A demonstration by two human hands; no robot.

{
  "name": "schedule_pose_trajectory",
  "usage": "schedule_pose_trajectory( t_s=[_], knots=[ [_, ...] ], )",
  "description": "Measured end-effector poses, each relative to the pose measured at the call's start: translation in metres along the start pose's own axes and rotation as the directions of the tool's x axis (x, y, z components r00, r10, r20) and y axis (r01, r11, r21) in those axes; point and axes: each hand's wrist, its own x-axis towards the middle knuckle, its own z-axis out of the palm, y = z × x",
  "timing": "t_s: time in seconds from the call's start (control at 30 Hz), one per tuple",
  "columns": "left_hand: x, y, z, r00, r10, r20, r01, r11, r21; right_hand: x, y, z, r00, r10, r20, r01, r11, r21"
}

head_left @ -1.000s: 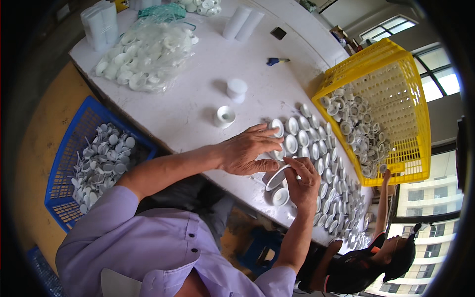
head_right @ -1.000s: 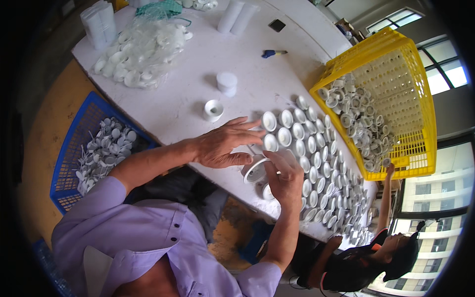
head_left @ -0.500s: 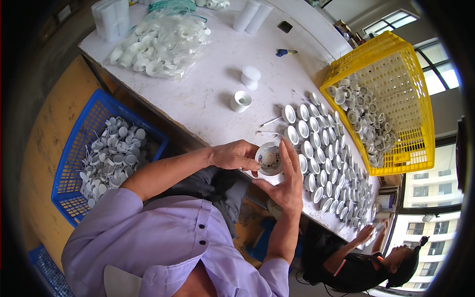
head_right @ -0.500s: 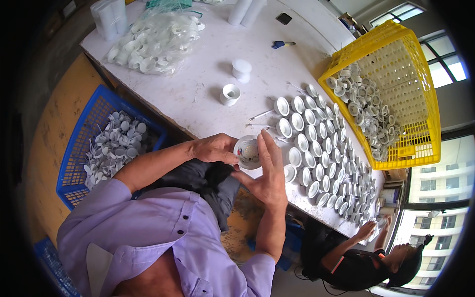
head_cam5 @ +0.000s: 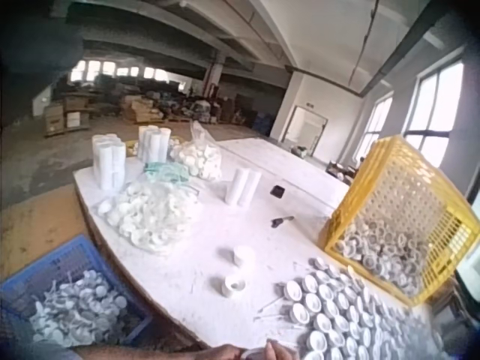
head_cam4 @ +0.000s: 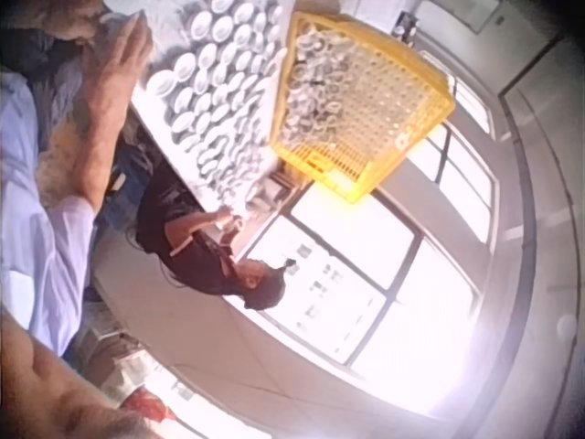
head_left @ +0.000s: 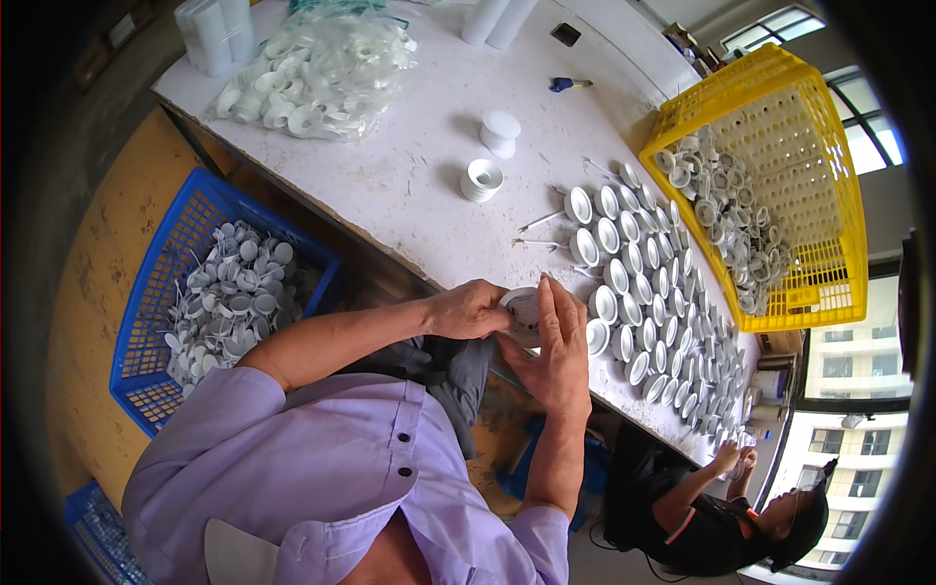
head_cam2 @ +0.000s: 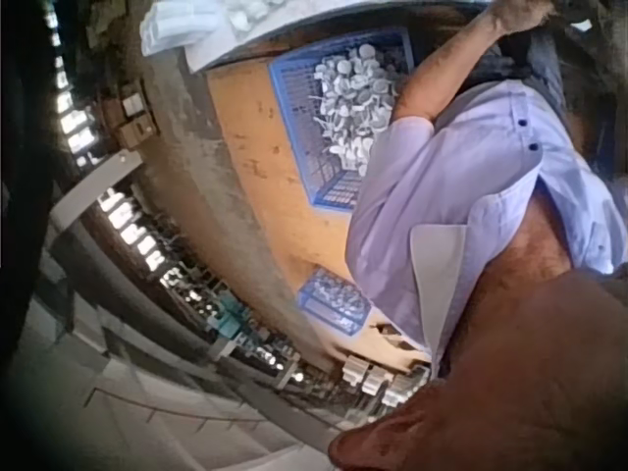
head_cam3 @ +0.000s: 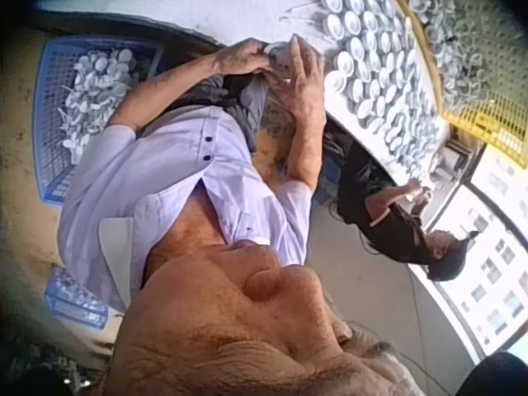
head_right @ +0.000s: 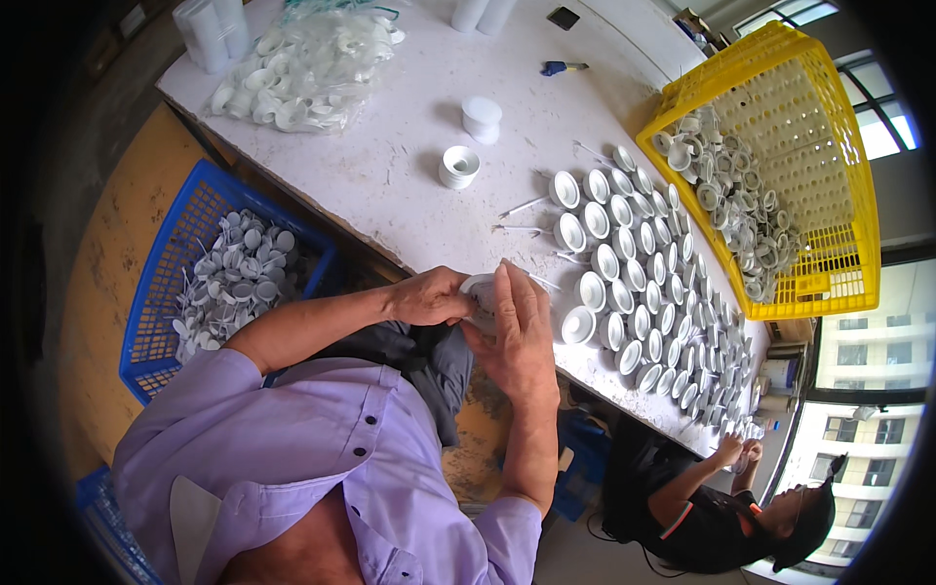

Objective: The person assembles small white circular components by hand, inserting small wires into them at a workshop table.

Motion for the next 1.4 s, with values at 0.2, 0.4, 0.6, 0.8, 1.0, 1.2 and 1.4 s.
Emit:
schedule_pose_trajectory(
  t_s=[0.2,0.4,0.6,0.8,1.0,1.2,1.4],
  knots=[
    [0.000,-0.006,0.010,0.992,0.071,-0.108,-0.051,0.982,0.180,-0.009,-0.002,0.002,1.000,0.007,0.027,-0.006,0.999,-0.034],
    [-0.003,-0.003,0.022,0.990,0.098,-0.102,-0.073,0.972,0.222,-0.021,-0.001,-0.001,1.000,0.019,0.017,-0.019,0.999,-0.027],
    [-0.006,-0.005,0.038,0.955,0.234,-0.183,-0.176,0.942,0.287,-0.037,-0.001,-0.001,0.999,-0.011,-0.034,0.010,1.000,-0.017],
    [-0.014,0.003,0.055,0.958,0.186,-0.217,-0.095,0.924,0.371,-0.049,-0.002,0.001,0.996,-0.055,-0.072,0.053,0.998,-0.027],
    [-0.020,-0.003,0.062,0.954,0.075,-0.291,0.035,0.934,0.357,-0.054,0.000,0.010,0.996,-0.078,-0.044,0.078,0.997,-0.018],
    [-0.021,-0.007,0.056,0.947,0.022,-0.320,0.096,0.932,0.349,-0.050,0.005,0.018,0.995,-0.090,-0.039,0.090,0.996,0.003],
    [-0.031,-0.014,0.030,0.953,-0.251,-0.172,0.254,0.967,-0.005,-0.033,0.010,0.031,0.998,-0.056,0.008,0.054,0.988,0.144]
  ],
)
